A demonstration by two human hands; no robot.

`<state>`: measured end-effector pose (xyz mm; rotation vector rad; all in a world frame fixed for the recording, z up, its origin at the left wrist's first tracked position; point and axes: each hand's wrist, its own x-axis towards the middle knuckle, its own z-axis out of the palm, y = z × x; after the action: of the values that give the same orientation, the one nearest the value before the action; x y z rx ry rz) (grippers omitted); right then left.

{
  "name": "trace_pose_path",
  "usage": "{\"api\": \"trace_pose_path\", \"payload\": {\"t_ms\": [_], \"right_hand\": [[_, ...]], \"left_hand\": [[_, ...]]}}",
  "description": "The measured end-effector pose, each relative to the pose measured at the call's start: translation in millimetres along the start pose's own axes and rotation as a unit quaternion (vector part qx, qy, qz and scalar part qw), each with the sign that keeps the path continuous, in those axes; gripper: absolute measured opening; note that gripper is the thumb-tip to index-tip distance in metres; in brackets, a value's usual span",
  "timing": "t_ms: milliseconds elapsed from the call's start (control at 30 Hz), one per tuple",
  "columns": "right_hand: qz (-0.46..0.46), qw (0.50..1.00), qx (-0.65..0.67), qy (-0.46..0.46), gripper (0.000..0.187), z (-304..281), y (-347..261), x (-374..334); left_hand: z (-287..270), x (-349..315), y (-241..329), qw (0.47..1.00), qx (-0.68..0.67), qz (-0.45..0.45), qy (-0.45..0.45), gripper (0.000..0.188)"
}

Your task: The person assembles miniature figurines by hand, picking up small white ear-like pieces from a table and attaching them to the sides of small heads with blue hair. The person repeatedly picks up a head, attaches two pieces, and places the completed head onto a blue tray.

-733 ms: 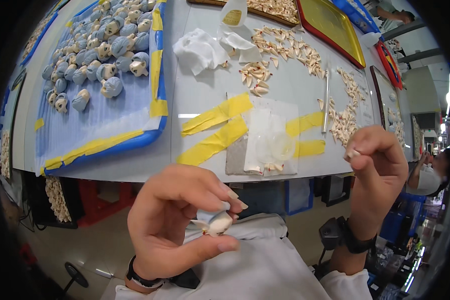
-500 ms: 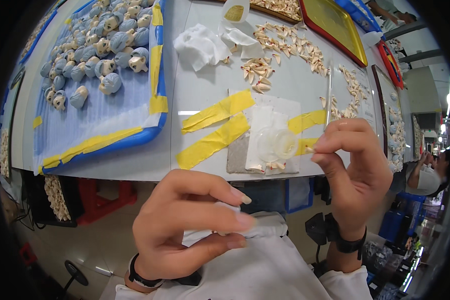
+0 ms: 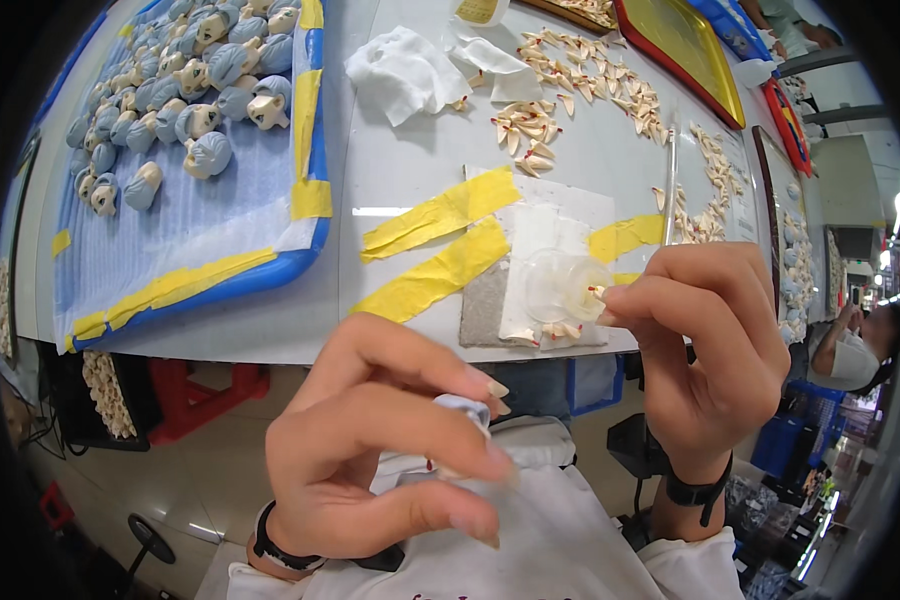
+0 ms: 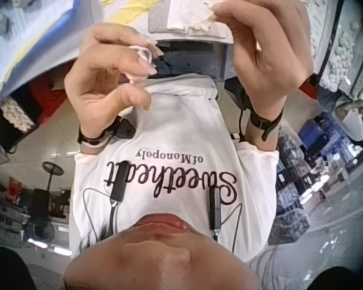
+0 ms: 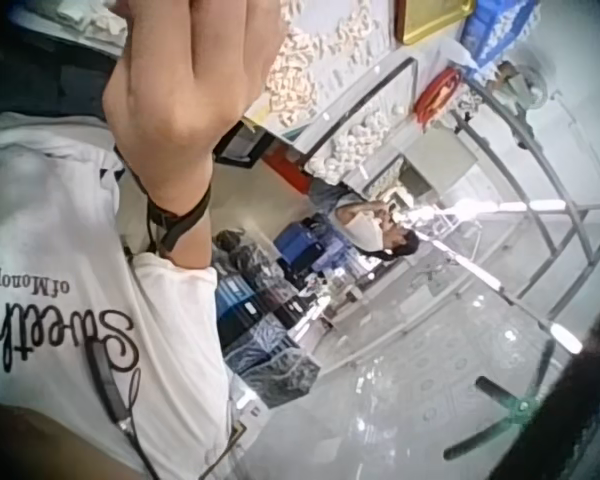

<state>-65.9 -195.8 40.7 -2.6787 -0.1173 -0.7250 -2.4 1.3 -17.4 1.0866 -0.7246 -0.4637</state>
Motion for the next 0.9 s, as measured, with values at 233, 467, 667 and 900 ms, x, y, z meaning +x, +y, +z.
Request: {"api": "trace_pose_path", "payload": {"t_ms": [233, 467, 667, 900], "right_hand": [[-0.004, 1.000, -0.001, -0.016, 0.021, -2.1, -1.3, 1.3], [0.061, 0.975, 0.213, -0.010, 0.017, -7.8, -15.8, -5.6], [0.089, 0.947, 0.308, -0.007, 0.020, 3.2, -33.3, -13.9], [0.046, 0.968, 0.246, -0.020, 0.028, 0.1, -31.1, -12.3]], "left_hand": [[21.2, 4.9, 19.1, 0.972, -0.111, -0.171, 0.117, 0.045], [27.1, 6.1, 11.2, 0.982, -0.084, -0.102, 0.137, 0.048], [39.3, 7.1, 15.0, 0.973, -0.080, -0.125, 0.174, 0.051], [21.9, -5.7, 2.2, 0.993, -0.031, -0.052, 0.104, 0.047]]}}
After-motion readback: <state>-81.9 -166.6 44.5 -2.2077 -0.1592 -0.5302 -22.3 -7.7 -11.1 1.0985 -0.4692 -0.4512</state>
